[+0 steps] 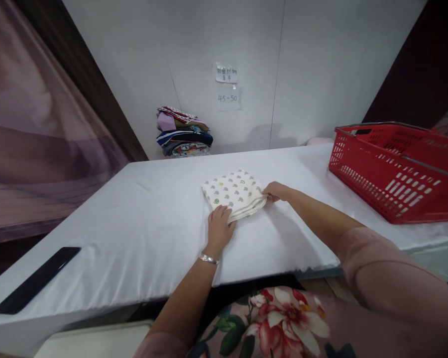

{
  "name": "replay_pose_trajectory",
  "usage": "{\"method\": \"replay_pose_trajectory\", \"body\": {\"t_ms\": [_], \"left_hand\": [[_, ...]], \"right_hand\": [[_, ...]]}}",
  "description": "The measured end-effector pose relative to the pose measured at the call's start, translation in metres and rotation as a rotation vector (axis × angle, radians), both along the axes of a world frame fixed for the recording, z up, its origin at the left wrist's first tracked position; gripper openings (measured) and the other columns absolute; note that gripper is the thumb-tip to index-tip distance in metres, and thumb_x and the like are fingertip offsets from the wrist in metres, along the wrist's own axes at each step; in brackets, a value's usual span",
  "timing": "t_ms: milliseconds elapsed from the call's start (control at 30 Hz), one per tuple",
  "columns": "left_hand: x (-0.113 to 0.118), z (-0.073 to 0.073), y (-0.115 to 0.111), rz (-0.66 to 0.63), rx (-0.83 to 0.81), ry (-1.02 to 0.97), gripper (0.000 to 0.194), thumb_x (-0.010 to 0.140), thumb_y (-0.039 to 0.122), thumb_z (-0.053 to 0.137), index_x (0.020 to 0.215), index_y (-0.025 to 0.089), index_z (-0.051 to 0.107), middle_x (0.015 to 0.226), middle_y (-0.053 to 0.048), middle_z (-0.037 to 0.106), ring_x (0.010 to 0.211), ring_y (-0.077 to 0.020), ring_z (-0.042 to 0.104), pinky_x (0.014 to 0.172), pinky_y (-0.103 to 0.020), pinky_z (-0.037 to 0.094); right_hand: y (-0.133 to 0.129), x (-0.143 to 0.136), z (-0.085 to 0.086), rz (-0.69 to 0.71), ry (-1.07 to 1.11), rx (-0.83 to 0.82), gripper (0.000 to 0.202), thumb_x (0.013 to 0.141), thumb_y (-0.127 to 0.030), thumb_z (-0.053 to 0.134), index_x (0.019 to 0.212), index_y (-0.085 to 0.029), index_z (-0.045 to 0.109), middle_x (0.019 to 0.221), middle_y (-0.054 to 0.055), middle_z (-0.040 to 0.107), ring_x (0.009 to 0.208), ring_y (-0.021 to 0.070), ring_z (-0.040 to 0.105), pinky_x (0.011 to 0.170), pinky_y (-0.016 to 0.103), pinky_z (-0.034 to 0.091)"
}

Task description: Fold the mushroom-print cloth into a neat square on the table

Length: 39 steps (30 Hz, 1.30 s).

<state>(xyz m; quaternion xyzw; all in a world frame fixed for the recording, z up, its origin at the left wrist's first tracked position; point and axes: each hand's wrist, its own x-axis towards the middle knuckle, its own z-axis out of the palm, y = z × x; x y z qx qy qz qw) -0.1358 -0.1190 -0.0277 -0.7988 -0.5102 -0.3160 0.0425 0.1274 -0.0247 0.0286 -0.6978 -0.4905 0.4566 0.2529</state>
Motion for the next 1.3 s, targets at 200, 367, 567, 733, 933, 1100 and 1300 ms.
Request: {"method": "replay_pose_trajectory", "body": {"t_ms": [200,367,567,733,933,1100,1300], "left_hand": [[0.001,0.001,0.001,0.014,-0.005,0.002,0.031,0.081,0.026,0.059,0.112,0.021,0.058,0.123,-0.009,0.058,0.121,-0.0265,0.046,0.101,-0.045,0.034],[0.0,0.002,0.001,0.007,0.005,-0.003,0.026,0.084,0.023,0.054,0.11,0.021,0.059,0.118,-0.008,0.061,0.118,-0.025,0.049,0.101,-0.045,0.034],[-0.001,0.001,0.002,-0.005,0.002,-0.002,0.026,0.083,0.022,0.055,0.108,0.021,0.06,0.117,-0.008,0.061,0.118,-0.025,0.049,0.101,-0.045,0.034],[0.0,0.001,0.001,-0.005,-0.019,-0.004,0.029,0.082,0.024,0.056,0.111,0.021,0.059,0.121,-0.009,0.059,0.12,-0.0255,0.047,0.1,-0.043,0.037],[-0.001,0.0,0.0,0.004,-0.055,-0.012,0.035,0.079,0.021,0.058,0.114,0.021,0.056,0.131,-0.011,0.051,0.129,-0.0283,0.038,0.101,-0.046,0.039],[-0.004,-0.007,0.002,-0.013,-0.061,0.0,0.042,0.079,0.022,0.059,0.121,0.019,0.053,0.137,-0.014,0.044,0.135,-0.0306,0.028,0.103,-0.049,0.038],[-0.01,-0.014,0.009,-0.027,-0.091,-0.01,0.042,0.078,0.009,0.053,0.12,0.017,0.054,0.134,-0.013,0.048,0.133,-0.0279,0.034,0.105,-0.045,0.039]], "right_hand": [[-0.001,-0.002,0.019,-0.016,0.149,0.053,0.006,0.076,-0.015,0.063,0.075,-0.016,0.057,0.053,-0.002,0.057,0.051,0.0112,0.058,0.056,0.022,0.052],[-0.003,-0.002,0.018,-0.032,0.137,0.051,0.01,0.073,-0.007,0.064,0.078,-0.014,0.058,0.05,-0.002,0.055,0.046,0.0108,0.054,0.051,0.023,0.051],[-0.009,0.0,0.005,-0.033,0.027,-0.007,0.016,0.071,-0.005,0.065,0.082,-0.014,0.058,0.051,-0.002,0.055,0.047,0.0109,0.053,0.05,0.023,0.05],[-0.005,0.0,0.006,-0.018,-0.112,-0.064,0.014,0.069,-0.013,0.07,0.076,-0.014,0.058,0.051,-0.002,0.053,0.047,0.0108,0.052,0.046,0.023,0.047],[0.0,-0.001,-0.001,-0.014,-0.223,-0.117,0.019,0.069,-0.024,0.072,0.07,-0.013,0.056,0.049,-0.001,0.051,0.049,0.0117,0.052,0.045,0.023,0.046],[0.002,0.001,-0.005,-0.008,-0.259,-0.116,0.019,0.067,-0.027,0.071,0.068,-0.015,0.055,0.051,-0.001,0.052,0.052,0.0125,0.053,0.045,0.022,0.045],[-0.003,-0.006,-0.01,-0.009,-0.235,-0.005,0.021,0.067,-0.023,0.069,0.061,-0.016,0.05,0.048,-0.002,0.047,0.047,0.0121,0.05,0.042,0.021,0.04]]}}
